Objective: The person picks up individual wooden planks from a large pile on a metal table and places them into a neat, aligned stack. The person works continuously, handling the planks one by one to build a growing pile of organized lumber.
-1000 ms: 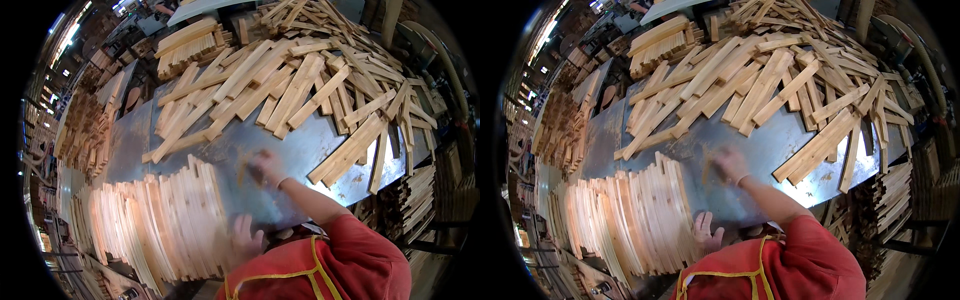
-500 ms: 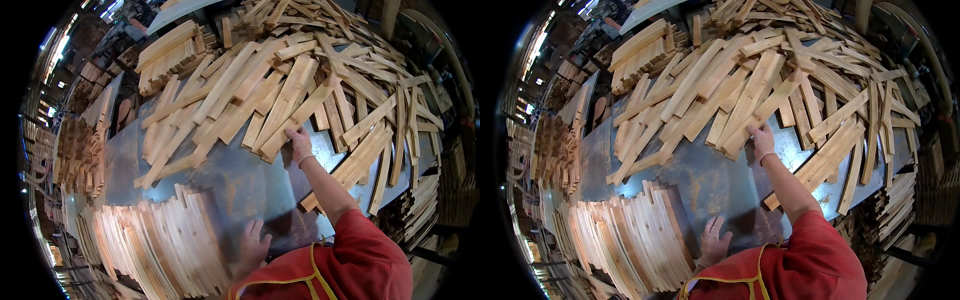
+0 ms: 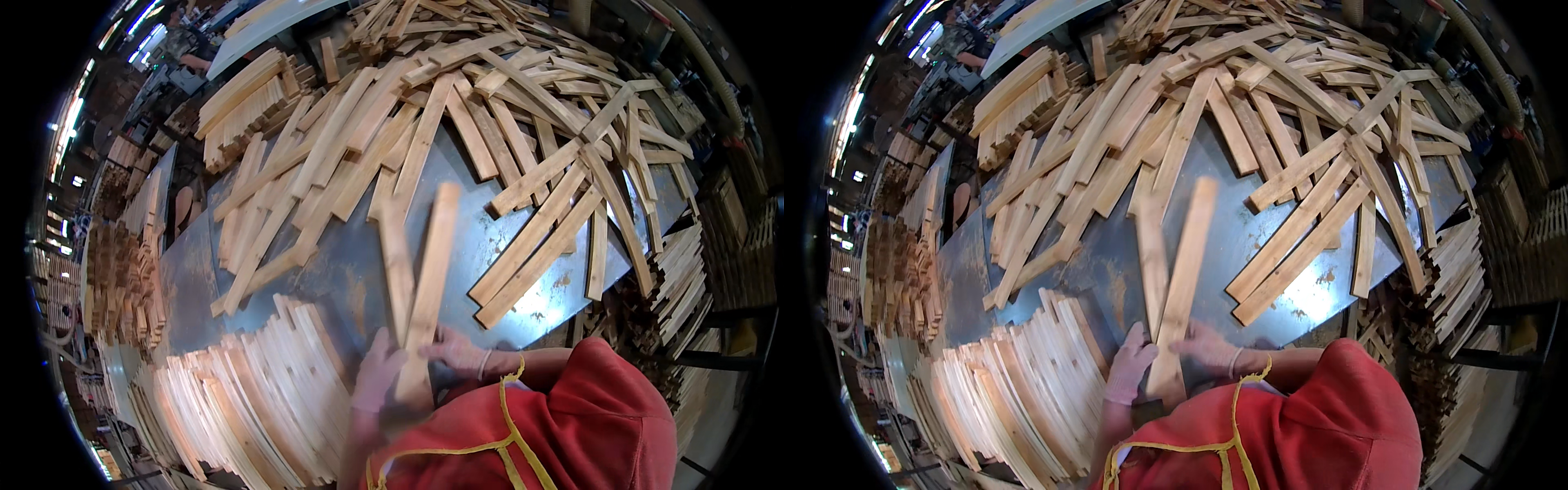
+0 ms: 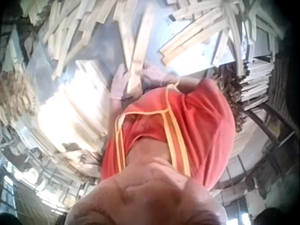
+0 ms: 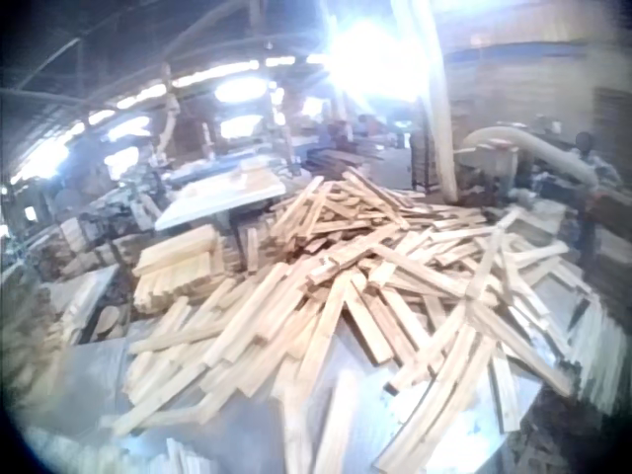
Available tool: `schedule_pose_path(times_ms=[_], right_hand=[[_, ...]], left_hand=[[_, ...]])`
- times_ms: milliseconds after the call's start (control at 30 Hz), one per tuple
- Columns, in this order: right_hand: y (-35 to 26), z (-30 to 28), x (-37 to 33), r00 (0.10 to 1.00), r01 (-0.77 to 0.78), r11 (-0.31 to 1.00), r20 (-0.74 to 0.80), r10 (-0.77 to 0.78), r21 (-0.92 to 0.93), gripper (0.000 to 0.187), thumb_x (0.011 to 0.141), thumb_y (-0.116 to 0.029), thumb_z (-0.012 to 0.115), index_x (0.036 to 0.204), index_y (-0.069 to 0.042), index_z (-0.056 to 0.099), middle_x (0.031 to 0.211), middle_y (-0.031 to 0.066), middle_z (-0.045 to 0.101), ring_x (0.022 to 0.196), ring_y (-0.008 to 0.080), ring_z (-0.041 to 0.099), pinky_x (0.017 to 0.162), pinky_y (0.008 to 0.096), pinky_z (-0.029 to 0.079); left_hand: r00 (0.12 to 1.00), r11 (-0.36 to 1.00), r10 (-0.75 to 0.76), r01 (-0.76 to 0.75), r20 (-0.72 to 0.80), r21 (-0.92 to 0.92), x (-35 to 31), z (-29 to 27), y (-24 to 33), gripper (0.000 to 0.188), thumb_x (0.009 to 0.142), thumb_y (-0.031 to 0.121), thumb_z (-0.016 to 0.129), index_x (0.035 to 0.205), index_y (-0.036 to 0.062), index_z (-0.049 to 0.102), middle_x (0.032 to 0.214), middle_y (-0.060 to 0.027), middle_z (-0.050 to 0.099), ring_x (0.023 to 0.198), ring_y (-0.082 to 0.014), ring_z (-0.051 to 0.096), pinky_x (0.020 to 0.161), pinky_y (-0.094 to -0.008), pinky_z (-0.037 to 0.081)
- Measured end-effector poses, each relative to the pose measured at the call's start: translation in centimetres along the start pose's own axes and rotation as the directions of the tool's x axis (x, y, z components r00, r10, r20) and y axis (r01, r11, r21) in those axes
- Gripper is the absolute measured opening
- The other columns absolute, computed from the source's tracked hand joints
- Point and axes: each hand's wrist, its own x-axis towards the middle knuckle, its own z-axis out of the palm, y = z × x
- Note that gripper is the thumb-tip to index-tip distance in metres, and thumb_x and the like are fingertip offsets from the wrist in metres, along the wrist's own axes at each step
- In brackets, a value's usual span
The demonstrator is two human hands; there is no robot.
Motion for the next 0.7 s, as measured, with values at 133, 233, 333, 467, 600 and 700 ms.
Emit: schedule_pose_path(times_ms=[133, 233, 333, 467, 600, 700], right_hand=[[2.2, 1.9, -2.0, 0.934, -0.150, 0.755, 0.158, 0.319, -0.638, 0.048, 0.095, -0.024, 0.074, 0.136, -0.002, 0.064, 0.118, 0.0129, 0.075, 0.114, 0.0236, 0.069, 0.100, 0.0398, 0.053], [3.4, 0.4, -1.2, 0.952, -0.016, 0.606, 0.173, 0.252, -0.796, 0.044, 0.096, -0.029, 0.073, 0.129, -0.002, 0.068, 0.117, 0.0139, 0.076, 0.109, 0.0242, 0.070, 0.098, 0.0393, 0.054], [-0.7, 1.6, -3.3, 0.984, -0.045, 0.629, 0.075, 0.162, -0.776, 0.044, 0.096, -0.031, 0.072, 0.131, -0.004, 0.069, 0.118, 0.0136, 0.076, 0.105, 0.0252, 0.071, 0.097, 0.0378, 0.055], [-1.0, -4.4, -4.0, 0.986, -0.003, 0.715, -0.123, -0.117, -0.699, 0.049, 0.097, -0.030, 0.072, 0.139, -0.004, 0.068, 0.122, 0.0126, 0.076, 0.112, 0.0250, 0.072, 0.101, 0.0369, 0.055], [-3.7, -13.3, -6.3, 0.836, -0.001, 0.671, -0.369, -0.406, -0.741, 0.049, 0.096, -0.025, 0.073, 0.140, -0.005, 0.066, 0.126, 0.0164, 0.075, 0.118, 0.0285, 0.071, 0.105, 0.0387, 0.054], [-9.8, -20.7, -9.6, 0.552, -0.040, 0.335, -0.300, -0.778, -0.941, 0.054, 0.088, -0.010, 0.077, 0.140, -0.006, 0.065, 0.128, 0.0206, 0.071, 0.120, 0.0345, 0.069, 0.104, 0.0418, 0.055]], left_hand=[[0.976, 0.951, -0.170, 0.127, -0.135, -0.281, -2.3, 2.0, -3.9, 0.057, 0.089, 0.012, 0.077, 0.140, -0.0007, 0.057, 0.115, -0.0129, 0.074, 0.111, -0.0220, 0.069, 0.099, -0.0342, 0.054], [0.931, 0.991, -0.067, 0.105, -0.359, 0.087, -4.9, 1.5, -5.0, 0.088, 0.083, 0.017, 0.084, 0.159, -0.0021, 0.042, 0.137, -0.0212, 0.067, 0.124, -0.0309, 0.066, 0.106, -0.0412, 0.052], [0.842, 0.912, 0.051, 0.180, -0.537, 0.368, -8.5, 2.8, -7.5, 0.095, 0.084, 0.023, 0.083, 0.163, -0.0023, 0.035, 0.147, -0.0247, 0.058, 0.130, -0.0389, 0.061, 0.112, -0.0465, 0.049], [0.836, 0.613, -0.010, 0.438, -0.548, 0.658, -12.8, 3.2, -6.3, 0.092, 0.087, 0.030, 0.079, 0.163, 0.0013, 0.035, 0.157, -0.0211, 0.050, 0.146, -0.0395, 0.046, 0.121, -0.0499, 0.038], [0.824, 0.416, 0.018, 0.509, -0.566, 0.753, -11.4, 4.4, -9.0, 0.087, 0.089, 0.037, 0.074, 0.161, 0.0037, 0.037, 0.160, -0.0145, 0.045, 0.154, -0.0354, 0.034, 0.127, -0.0529, 0.026], [0.786, 0.378, 0.083, 0.544, -0.613, 0.749, -10.5, 4.7, -9.8, 0.081, 0.092, 0.041, 0.069, 0.158, 0.0033, 0.043, 0.161, -0.0146, 0.044, 0.154, -0.0351, 0.034, 0.127, -0.0555, 0.024]])
